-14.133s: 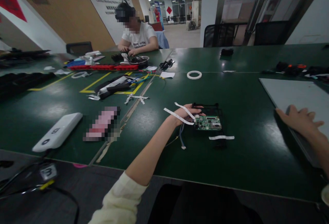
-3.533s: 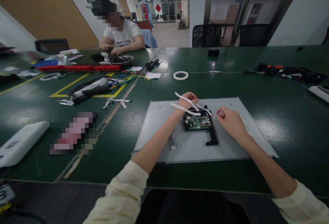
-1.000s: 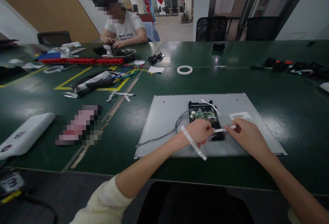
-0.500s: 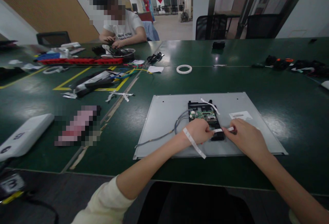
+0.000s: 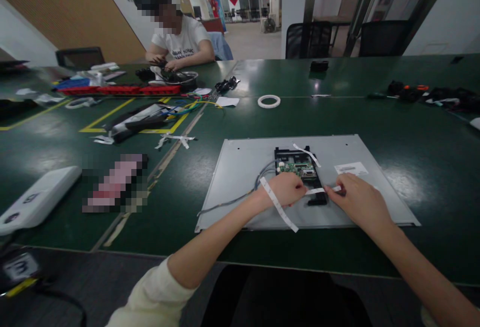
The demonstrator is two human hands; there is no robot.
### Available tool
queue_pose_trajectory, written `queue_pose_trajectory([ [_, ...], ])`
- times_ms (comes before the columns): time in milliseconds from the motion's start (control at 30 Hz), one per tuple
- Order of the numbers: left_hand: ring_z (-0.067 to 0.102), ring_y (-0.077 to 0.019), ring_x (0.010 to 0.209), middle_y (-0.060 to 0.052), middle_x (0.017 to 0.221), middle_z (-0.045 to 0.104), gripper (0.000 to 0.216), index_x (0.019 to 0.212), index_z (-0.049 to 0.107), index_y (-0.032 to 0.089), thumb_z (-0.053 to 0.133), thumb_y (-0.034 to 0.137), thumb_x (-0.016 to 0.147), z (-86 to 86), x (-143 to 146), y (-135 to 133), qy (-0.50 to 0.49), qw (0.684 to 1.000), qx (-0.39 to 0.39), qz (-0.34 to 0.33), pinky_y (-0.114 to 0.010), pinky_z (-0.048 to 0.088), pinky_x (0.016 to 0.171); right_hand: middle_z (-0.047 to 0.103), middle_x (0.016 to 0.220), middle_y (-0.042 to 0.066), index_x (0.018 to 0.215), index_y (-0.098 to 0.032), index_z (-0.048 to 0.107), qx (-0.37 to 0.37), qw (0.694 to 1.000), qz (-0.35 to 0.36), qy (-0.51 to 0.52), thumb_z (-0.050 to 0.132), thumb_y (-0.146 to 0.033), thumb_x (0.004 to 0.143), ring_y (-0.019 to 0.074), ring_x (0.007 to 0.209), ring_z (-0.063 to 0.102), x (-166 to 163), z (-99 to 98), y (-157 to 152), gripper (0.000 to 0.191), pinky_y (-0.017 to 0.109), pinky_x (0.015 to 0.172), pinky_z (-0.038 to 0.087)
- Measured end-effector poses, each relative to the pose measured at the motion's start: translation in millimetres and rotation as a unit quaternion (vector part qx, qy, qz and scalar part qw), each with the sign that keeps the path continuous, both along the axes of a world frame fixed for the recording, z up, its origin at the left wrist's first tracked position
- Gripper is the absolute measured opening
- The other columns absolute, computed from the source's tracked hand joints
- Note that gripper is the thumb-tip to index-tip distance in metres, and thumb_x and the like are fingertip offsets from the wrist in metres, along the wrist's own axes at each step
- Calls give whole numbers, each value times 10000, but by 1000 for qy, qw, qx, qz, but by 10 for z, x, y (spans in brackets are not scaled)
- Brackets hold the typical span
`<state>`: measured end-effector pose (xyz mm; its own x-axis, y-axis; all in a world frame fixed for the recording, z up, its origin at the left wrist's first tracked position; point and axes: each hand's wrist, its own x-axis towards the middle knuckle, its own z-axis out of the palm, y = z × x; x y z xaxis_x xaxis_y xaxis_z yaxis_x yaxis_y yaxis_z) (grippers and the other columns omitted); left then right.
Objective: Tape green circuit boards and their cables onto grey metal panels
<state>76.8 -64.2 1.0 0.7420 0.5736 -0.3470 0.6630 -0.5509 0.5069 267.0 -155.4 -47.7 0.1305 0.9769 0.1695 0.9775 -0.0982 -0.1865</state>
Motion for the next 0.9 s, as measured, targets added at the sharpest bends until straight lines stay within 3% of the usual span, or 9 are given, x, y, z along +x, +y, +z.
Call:
queue_pose_trajectory([
  [133,596,-192,638,-80,629,629,366,623,643,149,442,377,826,-29,42,-71,21,992,126,15,-263,425,582,518,707,11,692,-201,465,5,1000,4,-3,477,-516,832,148,621,471,6,-3,-2,345,257,508,206],
  [300,612,-224,691,-99,647,631,416,659,666,150,448,465,823,-33,14,-86,44,987,157,8,-287,443,621,513,705,14,692,-200,468,9,1000,-12,-10,476,-571,812,147,605,460,32,1,-5,390,258,508,212],
  [633,492,-123,451,-16,424,519,387,490,560,163,512,388,800,70,-103,64,29,999,35,-30,-251,403,564,518,693,12,684,-199,474,-22,999,-22,9,469,-628,794,147,597,464,72,43,-13,443,258,522,236],
  [900,427,-72,340,13,391,526,319,491,550,156,550,337,754,132,-145,58,28,999,-45,-8,-217,375,479,524,699,11,687,-197,491,-14,999,-12,30,472,-546,818,142,595,462,96,50,-28,373,265,538,256],
])
